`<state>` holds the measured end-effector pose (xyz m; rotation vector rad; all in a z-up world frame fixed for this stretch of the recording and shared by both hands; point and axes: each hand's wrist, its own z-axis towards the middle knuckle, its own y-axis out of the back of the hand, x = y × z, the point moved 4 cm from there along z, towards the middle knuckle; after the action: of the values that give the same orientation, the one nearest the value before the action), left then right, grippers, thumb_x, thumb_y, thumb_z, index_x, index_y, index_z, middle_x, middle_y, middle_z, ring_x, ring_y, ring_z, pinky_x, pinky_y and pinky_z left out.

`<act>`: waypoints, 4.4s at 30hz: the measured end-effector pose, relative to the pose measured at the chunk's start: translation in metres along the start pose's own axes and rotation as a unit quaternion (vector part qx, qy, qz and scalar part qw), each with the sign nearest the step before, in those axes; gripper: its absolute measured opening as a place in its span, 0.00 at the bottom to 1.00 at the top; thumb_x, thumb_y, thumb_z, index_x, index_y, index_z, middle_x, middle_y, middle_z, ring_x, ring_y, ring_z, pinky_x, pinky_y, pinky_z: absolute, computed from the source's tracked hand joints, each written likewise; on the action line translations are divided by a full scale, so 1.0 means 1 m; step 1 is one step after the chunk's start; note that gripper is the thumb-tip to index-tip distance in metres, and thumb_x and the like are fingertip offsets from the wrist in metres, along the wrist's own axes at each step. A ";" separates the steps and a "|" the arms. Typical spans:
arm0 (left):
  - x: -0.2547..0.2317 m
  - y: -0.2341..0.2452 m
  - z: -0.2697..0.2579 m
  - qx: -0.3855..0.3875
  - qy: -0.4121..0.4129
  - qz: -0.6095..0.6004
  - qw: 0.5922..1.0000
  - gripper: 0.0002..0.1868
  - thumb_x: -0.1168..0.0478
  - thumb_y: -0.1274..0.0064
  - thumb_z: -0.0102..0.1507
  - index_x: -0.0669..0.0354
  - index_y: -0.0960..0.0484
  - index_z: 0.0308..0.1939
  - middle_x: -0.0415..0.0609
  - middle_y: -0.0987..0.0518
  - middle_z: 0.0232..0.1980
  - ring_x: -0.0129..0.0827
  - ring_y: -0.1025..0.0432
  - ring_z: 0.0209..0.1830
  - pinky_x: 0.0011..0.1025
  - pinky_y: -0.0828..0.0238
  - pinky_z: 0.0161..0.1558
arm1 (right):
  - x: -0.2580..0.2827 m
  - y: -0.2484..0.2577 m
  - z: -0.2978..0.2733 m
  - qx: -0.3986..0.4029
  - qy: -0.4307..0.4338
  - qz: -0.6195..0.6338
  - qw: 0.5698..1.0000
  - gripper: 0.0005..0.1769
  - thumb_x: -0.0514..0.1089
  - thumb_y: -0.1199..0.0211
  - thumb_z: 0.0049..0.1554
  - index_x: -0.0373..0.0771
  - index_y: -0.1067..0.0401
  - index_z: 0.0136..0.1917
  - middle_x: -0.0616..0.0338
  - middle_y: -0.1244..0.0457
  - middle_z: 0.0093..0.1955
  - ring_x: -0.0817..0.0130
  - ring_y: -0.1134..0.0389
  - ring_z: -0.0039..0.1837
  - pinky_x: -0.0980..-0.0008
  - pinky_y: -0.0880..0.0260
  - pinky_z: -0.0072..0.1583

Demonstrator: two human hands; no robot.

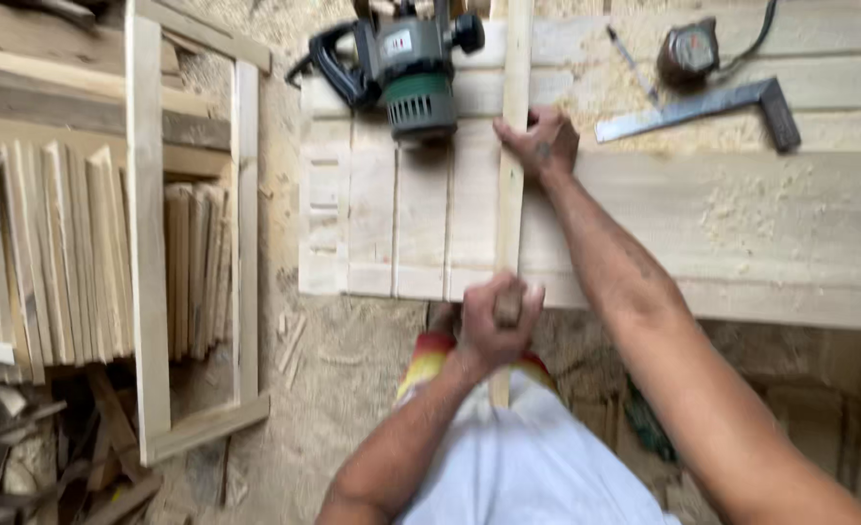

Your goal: The person measures and marks a wooden board using a ruler and pen, then uses a hammer to nail a smaller piece of wood onto it, and finally uses a wood router to carve grooves into the board.

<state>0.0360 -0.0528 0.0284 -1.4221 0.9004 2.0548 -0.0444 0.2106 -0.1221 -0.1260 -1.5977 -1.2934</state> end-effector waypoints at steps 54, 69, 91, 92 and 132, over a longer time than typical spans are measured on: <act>-0.012 0.011 0.047 0.340 -0.225 -0.298 0.863 0.08 0.62 0.48 0.58 0.57 0.28 0.25 0.46 0.29 0.23 0.36 0.30 0.22 0.36 0.32 0.29 | -0.091 0.087 -0.184 -0.332 -0.463 -0.120 0.813 0.50 0.51 0.44 0.70 0.24 0.74 0.82 0.36 0.74 0.85 0.45 0.74 0.86 0.42 0.74 0.80; -0.003 -0.056 0.088 0.394 -0.005 -0.152 0.906 0.19 0.51 0.48 0.64 0.62 0.22 0.27 0.41 0.29 0.20 0.23 0.34 0.19 0.28 0.36 0.25 | -0.077 0.111 -0.238 -0.328 0.203 -0.098 0.917 0.04 0.27 0.42 0.66 0.27 0.28 0.54 0.46 0.30 0.50 0.54 0.26 0.52 0.65 0.18 0.53; -0.030 -0.164 0.087 0.321 -0.231 -0.277 0.876 0.07 0.63 0.47 0.55 0.61 0.25 0.24 0.49 0.29 0.21 0.36 0.31 0.21 0.35 0.35 0.26 | -0.167 0.208 -0.106 -0.181 -0.021 -0.204 0.962 0.06 0.35 0.41 0.63 0.34 0.25 0.53 0.49 0.32 0.48 0.51 0.32 0.55 0.57 0.27 0.55; -0.024 -0.165 0.100 0.311 -0.244 -0.285 0.873 0.07 0.63 0.47 0.56 0.61 0.26 0.24 0.49 0.29 0.22 0.37 0.30 0.21 0.36 0.33 0.26 | -0.167 0.211 -0.102 -0.194 -0.015 -0.210 0.958 0.07 0.36 0.40 0.61 0.34 0.25 0.52 0.49 0.32 0.47 0.49 0.32 0.55 0.56 0.27 0.56; 0.126 0.124 -0.213 -0.106 0.127 0.390 0.906 0.29 0.37 0.40 0.62 0.54 0.20 0.54 0.45 0.24 0.29 0.27 0.31 0.16 0.28 0.34 0.18 | 0.117 -0.012 -0.115 0.034 0.352 0.061 0.934 0.06 0.30 0.43 0.72 0.39 0.27 0.56 0.57 0.33 0.50 0.68 0.33 0.52 0.69 0.29 0.54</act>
<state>0.0383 -0.2913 -0.1110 -1.6383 1.5993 2.6303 -0.0340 0.0598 -0.0559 0.2563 -0.9943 -1.0207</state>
